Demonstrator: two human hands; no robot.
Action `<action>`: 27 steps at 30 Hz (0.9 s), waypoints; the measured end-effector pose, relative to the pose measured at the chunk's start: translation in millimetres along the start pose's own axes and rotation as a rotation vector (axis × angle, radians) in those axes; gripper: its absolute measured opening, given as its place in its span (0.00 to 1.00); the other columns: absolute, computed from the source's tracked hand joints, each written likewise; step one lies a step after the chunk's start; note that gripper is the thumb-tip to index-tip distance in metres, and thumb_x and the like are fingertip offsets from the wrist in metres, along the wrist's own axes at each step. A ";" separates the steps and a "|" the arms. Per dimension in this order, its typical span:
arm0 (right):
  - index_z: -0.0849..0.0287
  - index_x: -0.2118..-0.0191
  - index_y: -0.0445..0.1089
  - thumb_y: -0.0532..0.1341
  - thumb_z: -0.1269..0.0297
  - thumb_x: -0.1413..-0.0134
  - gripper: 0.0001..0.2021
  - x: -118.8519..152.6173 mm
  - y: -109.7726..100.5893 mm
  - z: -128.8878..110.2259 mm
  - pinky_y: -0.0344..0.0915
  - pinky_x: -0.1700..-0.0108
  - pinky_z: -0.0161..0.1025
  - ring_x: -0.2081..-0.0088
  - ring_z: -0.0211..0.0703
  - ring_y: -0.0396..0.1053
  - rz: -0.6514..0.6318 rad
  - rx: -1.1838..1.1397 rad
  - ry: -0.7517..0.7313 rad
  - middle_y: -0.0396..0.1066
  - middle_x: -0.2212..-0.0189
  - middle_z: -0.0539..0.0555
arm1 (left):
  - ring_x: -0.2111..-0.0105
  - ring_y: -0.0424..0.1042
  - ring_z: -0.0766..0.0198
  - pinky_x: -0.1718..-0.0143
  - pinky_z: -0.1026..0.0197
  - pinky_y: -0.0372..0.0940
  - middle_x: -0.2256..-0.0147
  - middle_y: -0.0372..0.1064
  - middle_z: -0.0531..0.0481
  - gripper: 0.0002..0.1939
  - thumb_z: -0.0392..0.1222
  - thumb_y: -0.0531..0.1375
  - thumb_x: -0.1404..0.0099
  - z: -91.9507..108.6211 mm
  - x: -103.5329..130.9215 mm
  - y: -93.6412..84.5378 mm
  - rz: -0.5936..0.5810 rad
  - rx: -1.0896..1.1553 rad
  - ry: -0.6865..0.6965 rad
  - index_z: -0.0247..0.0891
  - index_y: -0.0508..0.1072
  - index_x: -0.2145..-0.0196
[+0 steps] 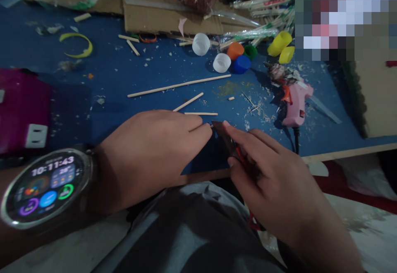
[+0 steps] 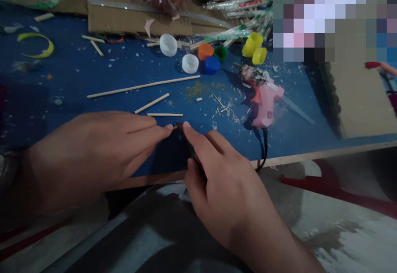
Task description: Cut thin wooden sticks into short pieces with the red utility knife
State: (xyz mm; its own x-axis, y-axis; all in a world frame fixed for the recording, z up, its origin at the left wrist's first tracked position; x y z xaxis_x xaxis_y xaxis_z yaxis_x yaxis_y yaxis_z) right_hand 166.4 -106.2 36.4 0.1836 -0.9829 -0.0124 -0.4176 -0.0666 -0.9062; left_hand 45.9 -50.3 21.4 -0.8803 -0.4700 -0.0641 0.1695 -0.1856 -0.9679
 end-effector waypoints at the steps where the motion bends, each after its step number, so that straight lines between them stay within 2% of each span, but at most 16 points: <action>1: 0.65 0.25 0.71 0.59 0.72 0.26 0.28 0.1 0.3 0.4 0.82 0.56 0.46 0.56 0.51 0.82 -0.003 -0.005 0.002 0.81 0.52 0.61 | 0.68 0.77 0.52 0.67 0.50 0.65 0.65 0.78 0.47 0.22 0.65 0.62 0.22 0.2 0.4 -0.4 0.006 0.006 0.006 0.42 0.79 0.55; 3: 0.65 0.25 0.71 0.59 0.72 0.26 0.28 0.5 0.7 1.2 0.82 0.54 0.46 0.55 0.51 0.83 -0.005 -0.018 0.008 0.81 0.51 0.61 | 0.68 0.77 0.53 0.68 0.51 0.65 0.65 0.78 0.48 0.20 0.63 0.65 0.23 -1.0 1.0 0.3 0.004 0.012 0.005 0.43 0.79 0.55; 6: 0.65 0.25 0.71 0.59 0.72 0.27 0.28 0.7 0.7 1.9 0.82 0.54 0.46 0.54 0.52 0.83 -0.007 -0.029 0.009 0.81 0.50 0.61 | 0.68 0.76 0.54 0.67 0.52 0.65 0.64 0.79 0.49 0.22 0.66 0.67 0.26 -3.4 1.5 1.8 -0.013 0.021 -0.001 0.43 0.79 0.54; 11: 0.63 0.26 0.72 0.59 0.72 0.26 0.27 0.6 -0.4 4.2 0.82 0.54 0.45 0.55 0.50 0.83 -0.014 -0.050 0.010 0.81 0.51 0.60 | 0.70 0.74 0.55 0.68 0.52 0.63 0.65 0.77 0.48 0.23 0.66 0.65 0.23 -0.5 1.9 -4.3 0.005 0.039 0.024 0.42 0.80 0.54; 16: 0.62 0.26 0.72 0.59 0.72 0.26 0.27 0.8 -1.2 3.6 0.82 0.56 0.45 0.58 0.49 0.82 -0.004 -0.038 0.004 0.81 0.53 0.59 | 0.71 0.72 0.57 0.68 0.53 0.63 0.65 0.77 0.50 0.24 0.68 0.64 0.22 -1.6 1.0 -3.7 -0.026 0.030 -0.013 0.44 0.79 0.57; 24: 0.69 0.28 0.74 0.57 0.73 0.26 0.26 -3.6 -1.6 -13.3 0.79 0.64 0.47 0.60 0.54 0.83 0.020 0.078 -0.053 0.82 0.55 0.62 | 0.68 0.74 0.55 0.66 0.52 0.62 0.65 0.77 0.49 0.26 0.67 0.57 0.17 1.4 2.9 -5.3 0.072 0.040 0.027 0.42 0.79 0.56; 27: 0.69 0.29 0.75 0.57 0.72 0.26 0.26 -7.8 -2.2 -16.1 0.76 0.66 0.47 0.61 0.54 0.82 0.011 0.098 -0.060 0.82 0.55 0.61 | 0.70 0.73 0.55 0.66 0.52 0.62 0.65 0.77 0.49 0.23 0.62 0.58 0.17 4.3 2.8 -7.1 0.085 0.042 0.031 0.41 0.79 0.58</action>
State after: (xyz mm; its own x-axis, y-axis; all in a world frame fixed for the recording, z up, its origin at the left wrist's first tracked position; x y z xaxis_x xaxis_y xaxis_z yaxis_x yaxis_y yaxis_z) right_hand 151.6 -101.1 45.2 0.2337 -0.9712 -0.0457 -0.3319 -0.0355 -0.9427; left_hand 44.1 -54.0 29.2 -0.8753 -0.4586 -0.1533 0.2619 -0.1830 -0.9476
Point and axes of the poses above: each hand's wrist, its own x-axis away from the middle knuckle, its own y-axis out of the palm, z = x × y, the point moved 10 cm from there along -x, towards the middle knuckle
